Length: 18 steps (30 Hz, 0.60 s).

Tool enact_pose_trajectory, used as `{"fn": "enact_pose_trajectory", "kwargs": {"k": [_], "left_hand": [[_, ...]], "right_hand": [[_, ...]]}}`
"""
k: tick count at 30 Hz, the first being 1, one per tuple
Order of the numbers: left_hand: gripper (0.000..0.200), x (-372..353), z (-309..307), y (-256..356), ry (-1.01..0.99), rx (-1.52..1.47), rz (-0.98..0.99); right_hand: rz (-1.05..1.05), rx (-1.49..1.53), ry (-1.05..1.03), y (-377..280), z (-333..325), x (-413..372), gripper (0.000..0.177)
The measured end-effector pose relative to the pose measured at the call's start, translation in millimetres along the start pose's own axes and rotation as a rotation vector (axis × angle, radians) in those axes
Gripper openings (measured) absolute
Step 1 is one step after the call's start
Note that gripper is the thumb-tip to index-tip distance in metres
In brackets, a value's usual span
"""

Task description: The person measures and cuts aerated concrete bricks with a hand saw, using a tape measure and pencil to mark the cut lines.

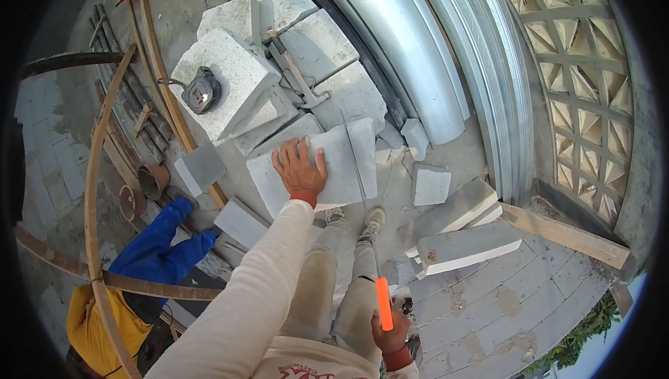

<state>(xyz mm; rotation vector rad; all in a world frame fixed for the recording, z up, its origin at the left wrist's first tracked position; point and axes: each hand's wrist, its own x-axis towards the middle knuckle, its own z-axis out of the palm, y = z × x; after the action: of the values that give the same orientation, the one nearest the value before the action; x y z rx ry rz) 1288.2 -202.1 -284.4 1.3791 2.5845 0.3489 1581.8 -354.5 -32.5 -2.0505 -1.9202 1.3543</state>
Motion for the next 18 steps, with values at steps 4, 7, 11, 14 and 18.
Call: {"fn": "enact_pose_trajectory", "kwargs": {"k": [4, 7, 11, 14, 18], "left_hand": [[0.042, -1, 0, 0, -0.004, 0.001, -0.005], [0.042, 3, 0, -2, 0.002, 0.002, 0.005], [0.043, 3, 3, 0, -0.008, 0.008, 0.009], [0.043, -4, -1, -1, -0.022, 0.01, -0.006], [0.042, 2, 3, 1, 0.01, 0.006, -0.001]], "right_hand": [[0.006, 0.04, 0.023, -11, 22, 78, 0.02], [-0.039, 0.1, 0.077, -14, 58, 152, 0.025], [-0.013, 0.05, 0.077, -13, 47, 96, 0.022], [0.02, 0.006, 0.059, 9, 24, 7, 0.019], [0.01, 0.01, 0.063, 18, 37, 39, 0.02]]}}
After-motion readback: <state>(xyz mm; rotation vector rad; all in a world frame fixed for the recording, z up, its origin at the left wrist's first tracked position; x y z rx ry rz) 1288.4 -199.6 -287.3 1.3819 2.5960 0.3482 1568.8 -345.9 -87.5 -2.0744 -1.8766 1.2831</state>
